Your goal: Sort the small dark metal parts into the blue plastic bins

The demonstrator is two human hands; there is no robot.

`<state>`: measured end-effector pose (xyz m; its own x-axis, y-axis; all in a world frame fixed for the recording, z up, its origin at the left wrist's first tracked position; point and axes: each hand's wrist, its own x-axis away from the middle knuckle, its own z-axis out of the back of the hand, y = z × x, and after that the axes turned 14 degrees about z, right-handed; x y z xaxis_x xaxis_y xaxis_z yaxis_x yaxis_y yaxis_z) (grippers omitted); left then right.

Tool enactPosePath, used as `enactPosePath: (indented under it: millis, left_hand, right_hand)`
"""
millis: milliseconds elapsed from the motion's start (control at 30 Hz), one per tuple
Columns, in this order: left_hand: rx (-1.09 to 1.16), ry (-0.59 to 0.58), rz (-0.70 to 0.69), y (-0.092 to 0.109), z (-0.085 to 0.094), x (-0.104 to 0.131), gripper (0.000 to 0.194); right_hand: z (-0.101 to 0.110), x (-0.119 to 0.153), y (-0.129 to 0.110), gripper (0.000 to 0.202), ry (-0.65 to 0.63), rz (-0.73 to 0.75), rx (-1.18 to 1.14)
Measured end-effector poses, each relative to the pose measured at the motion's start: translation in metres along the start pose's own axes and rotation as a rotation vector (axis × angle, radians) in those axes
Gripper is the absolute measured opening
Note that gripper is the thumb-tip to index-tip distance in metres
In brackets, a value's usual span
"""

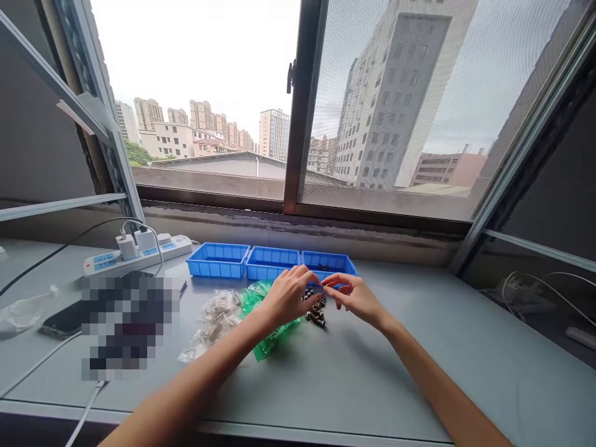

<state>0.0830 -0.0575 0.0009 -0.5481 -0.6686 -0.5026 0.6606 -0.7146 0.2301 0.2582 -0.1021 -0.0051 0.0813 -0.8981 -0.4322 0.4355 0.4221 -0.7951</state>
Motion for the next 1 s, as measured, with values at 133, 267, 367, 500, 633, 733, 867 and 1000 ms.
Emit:
enactPosePath:
  millis: [133, 267, 367, 500, 633, 733, 867, 1000]
  left_hand:
    - [-0.036, -0.01, -0.015, 0.0, 0.0, 0.001, 0.012]
    - [-0.073, 0.004, -0.037, 0.0, -0.001, 0.0, 0.018]
    - [-0.083, 0.031, -0.059, -0.001, 0.0, -0.001, 0.021]
    - [-0.085, 0.08, -0.059, -0.001, 0.001, -0.002, 0.021]
    - [-0.075, 0.115, -0.039, 0.001, 0.003, -0.002, 0.026]
    - [-0.07, 0.086, -0.036, 0.0, 0.002, -0.002, 0.015]
    - [-0.082, 0.024, -0.011, -0.006, -0.001, -0.004, 0.004]
    - [-0.122, 0.047, 0.062, -0.009, 0.003, -0.007, 0.007]
  right_hand:
    - [-0.004, -0.001, -0.002, 0.032, 0.065, -0.026, -0.087]
    - [-0.01, -0.001, 0.001, 0.036, 0.056, -0.065, -0.161]
    - [-0.015, 0.0, 0.003, 0.041, 0.039, -0.105, -0.218]
    - [-0.015, 0.0, 0.002, 0.045, 0.059, -0.131, -0.271]
    - [-0.013, 0.0, 0.002, 0.046, 0.091, -0.131, -0.333]
    - [-0.015, 0.0, 0.003, 0.044, 0.069, -0.133, -0.379]
    - [-0.017, 0.0, 0.007, 0.041, 0.029, -0.148, -0.283]
    - [-0.012, 0.0, 0.012, 0.031, 0.023, -0.068, -0.06]
